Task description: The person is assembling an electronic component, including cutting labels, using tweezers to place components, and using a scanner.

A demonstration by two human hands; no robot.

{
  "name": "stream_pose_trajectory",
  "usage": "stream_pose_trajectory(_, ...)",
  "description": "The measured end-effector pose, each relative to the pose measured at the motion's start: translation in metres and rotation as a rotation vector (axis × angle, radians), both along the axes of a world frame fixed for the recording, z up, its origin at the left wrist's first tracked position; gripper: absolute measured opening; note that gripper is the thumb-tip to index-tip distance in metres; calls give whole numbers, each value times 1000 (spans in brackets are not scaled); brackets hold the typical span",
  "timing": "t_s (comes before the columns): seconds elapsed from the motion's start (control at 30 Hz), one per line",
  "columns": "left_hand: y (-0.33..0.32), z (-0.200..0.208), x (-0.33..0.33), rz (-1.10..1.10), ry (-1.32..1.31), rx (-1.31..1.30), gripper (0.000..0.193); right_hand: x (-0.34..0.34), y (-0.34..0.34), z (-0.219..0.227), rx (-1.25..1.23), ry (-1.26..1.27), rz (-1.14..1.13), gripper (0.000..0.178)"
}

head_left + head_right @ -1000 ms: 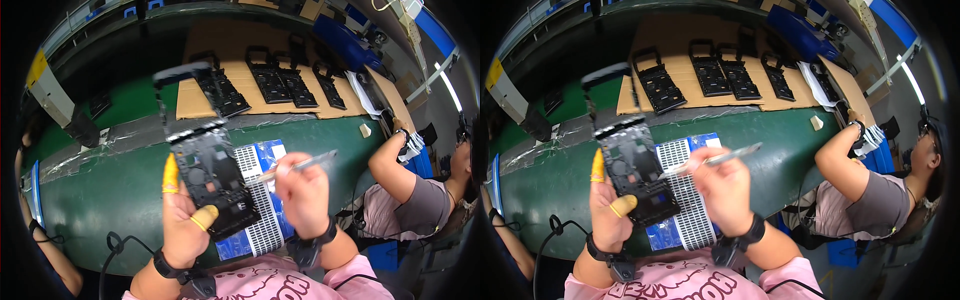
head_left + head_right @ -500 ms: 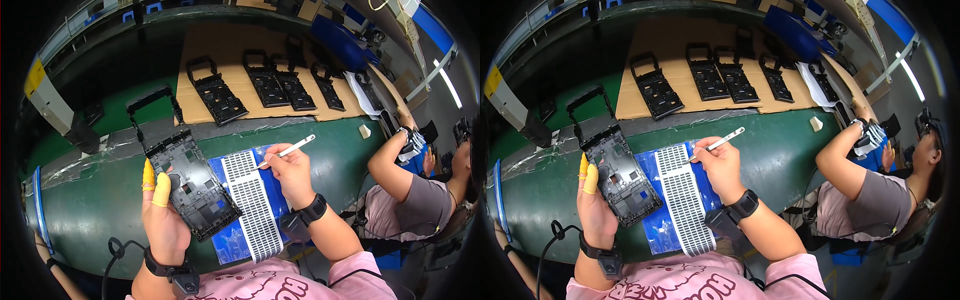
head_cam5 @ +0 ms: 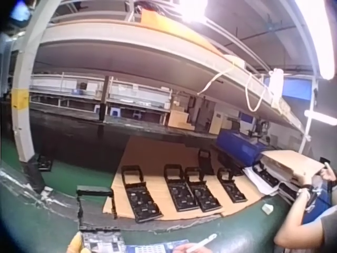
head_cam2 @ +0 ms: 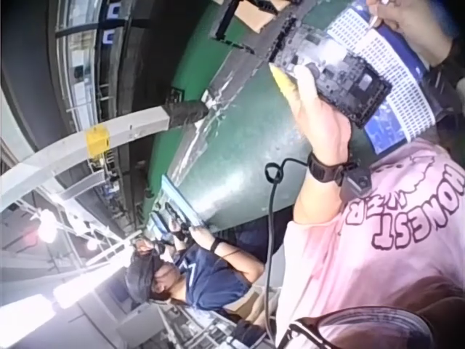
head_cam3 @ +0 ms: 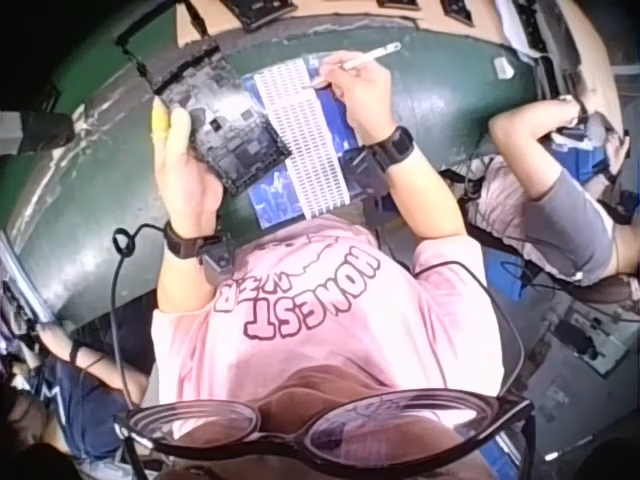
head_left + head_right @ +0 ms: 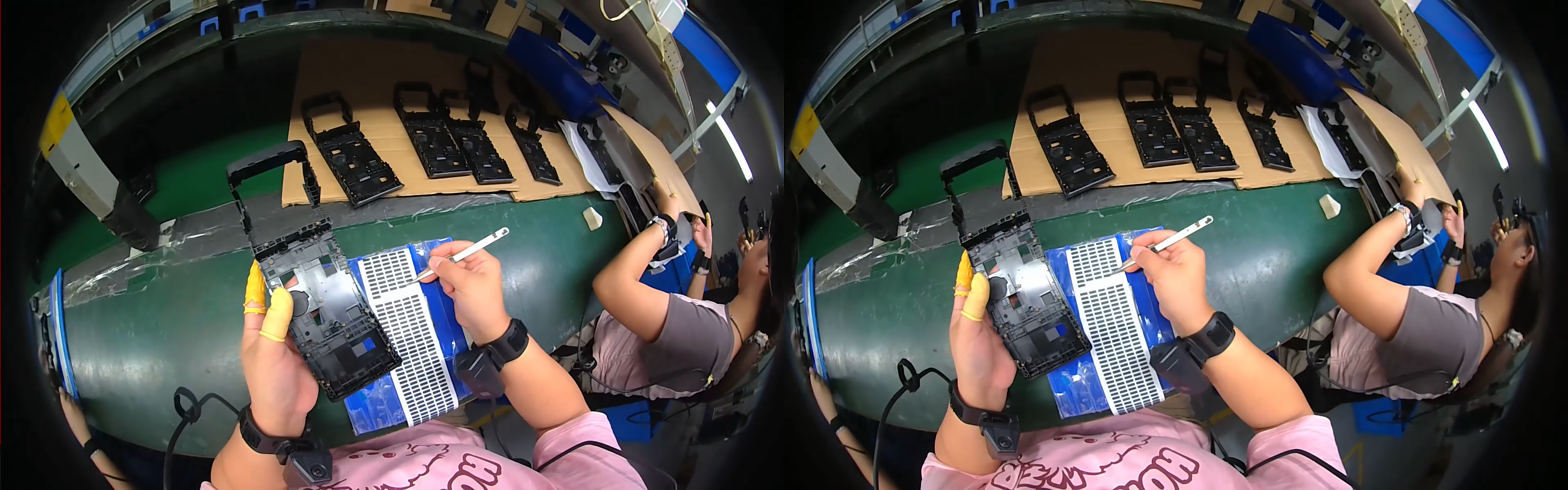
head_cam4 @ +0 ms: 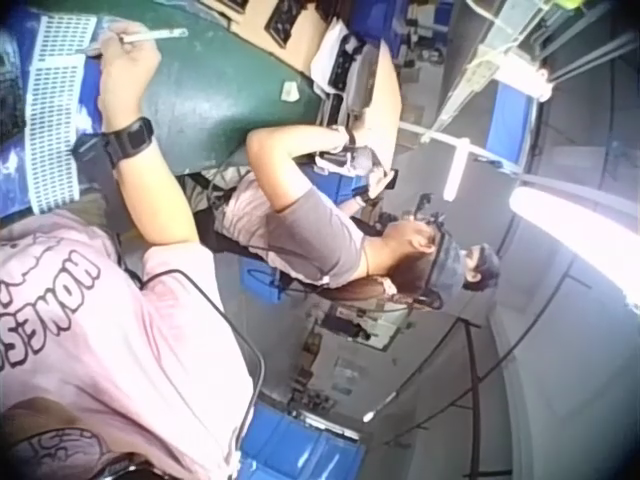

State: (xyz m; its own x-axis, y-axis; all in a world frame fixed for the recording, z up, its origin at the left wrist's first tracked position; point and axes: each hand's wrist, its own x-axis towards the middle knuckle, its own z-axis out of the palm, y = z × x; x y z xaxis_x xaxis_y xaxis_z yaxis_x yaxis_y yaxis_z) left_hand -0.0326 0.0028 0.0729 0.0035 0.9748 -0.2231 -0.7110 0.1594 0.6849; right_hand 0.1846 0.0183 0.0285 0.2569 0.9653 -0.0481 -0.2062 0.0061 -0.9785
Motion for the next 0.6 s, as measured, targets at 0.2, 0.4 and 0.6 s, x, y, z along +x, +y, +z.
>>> stream_pose_trajectory(0.2,-7,-1,7,-124,-114,21,45,-25,-34,51,41,119,138,13)
stream_pose_trajectory(0.4,-16,5,5,-164,-131,35,47,-67,-51,57,145,100,238,16)
stream_pose_trajectory(0.6,-15,3,5,-202,-150,5,47,-72,-49,52,159,81,189,16)
